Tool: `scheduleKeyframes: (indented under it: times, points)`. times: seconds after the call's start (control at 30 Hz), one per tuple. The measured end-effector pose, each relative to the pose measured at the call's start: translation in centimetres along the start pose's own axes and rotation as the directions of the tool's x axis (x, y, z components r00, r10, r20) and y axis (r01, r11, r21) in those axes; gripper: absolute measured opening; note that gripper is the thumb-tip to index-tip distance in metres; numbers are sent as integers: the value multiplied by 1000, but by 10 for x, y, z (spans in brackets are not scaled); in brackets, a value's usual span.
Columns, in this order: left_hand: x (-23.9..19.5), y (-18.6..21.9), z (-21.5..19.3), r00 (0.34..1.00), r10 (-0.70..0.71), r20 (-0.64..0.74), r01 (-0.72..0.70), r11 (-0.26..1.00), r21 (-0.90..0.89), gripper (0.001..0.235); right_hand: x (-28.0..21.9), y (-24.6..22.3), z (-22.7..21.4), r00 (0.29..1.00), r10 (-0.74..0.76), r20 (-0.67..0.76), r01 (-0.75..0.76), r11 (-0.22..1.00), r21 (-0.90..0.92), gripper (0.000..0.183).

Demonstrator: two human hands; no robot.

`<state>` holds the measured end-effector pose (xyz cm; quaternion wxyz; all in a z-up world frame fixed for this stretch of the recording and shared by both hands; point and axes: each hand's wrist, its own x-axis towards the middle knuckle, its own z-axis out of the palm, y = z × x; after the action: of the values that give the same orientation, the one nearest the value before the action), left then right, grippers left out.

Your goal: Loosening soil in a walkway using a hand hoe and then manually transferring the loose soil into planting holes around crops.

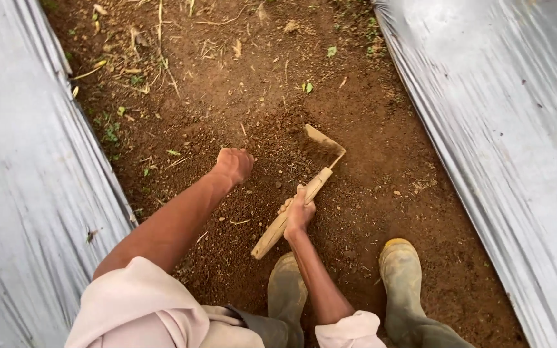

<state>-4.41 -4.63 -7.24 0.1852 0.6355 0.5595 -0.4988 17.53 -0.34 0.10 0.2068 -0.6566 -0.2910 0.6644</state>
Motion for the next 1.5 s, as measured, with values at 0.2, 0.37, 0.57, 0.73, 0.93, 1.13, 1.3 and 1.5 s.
scheduleKeyframes:
  times: [0.2,0.37,0.57,0.73,0.93,1.13,1.3,1.5]
  points:
    - [-113,-35,-23,959,-273,-74,227,901,-370,26,5,-30,-22,960,-77,270,107,989,-100,30]
    - [-150,-38,6,758,-652,-6,415,489,-767,29,-7,-98,1,729,-175,662,520,770,-370,46]
    - [-275,-45,-26,267,-932,246,161,-208,-965,54,-4,-99,34,225,330,917,887,321,-333,32]
    - [-312,-5,-6,-29,-1000,6,476,-20,-879,17,-23,-58,43,11,522,853,973,-200,111,42]
    - [-339,11,-47,62,-998,12,446,17,-895,17,-58,-11,25,-371,586,721,670,-369,644,50]
    - [-335,31,-121,262,-963,69,427,52,-903,13,-33,54,-8,-355,614,705,684,-343,644,45]
    - [-305,115,-128,504,-863,32,421,214,-881,26,-9,65,-35,-298,653,696,802,-225,554,36]
    - [-267,168,-75,744,-665,66,330,279,-902,28,31,79,-25,-197,618,761,456,-630,629,22]
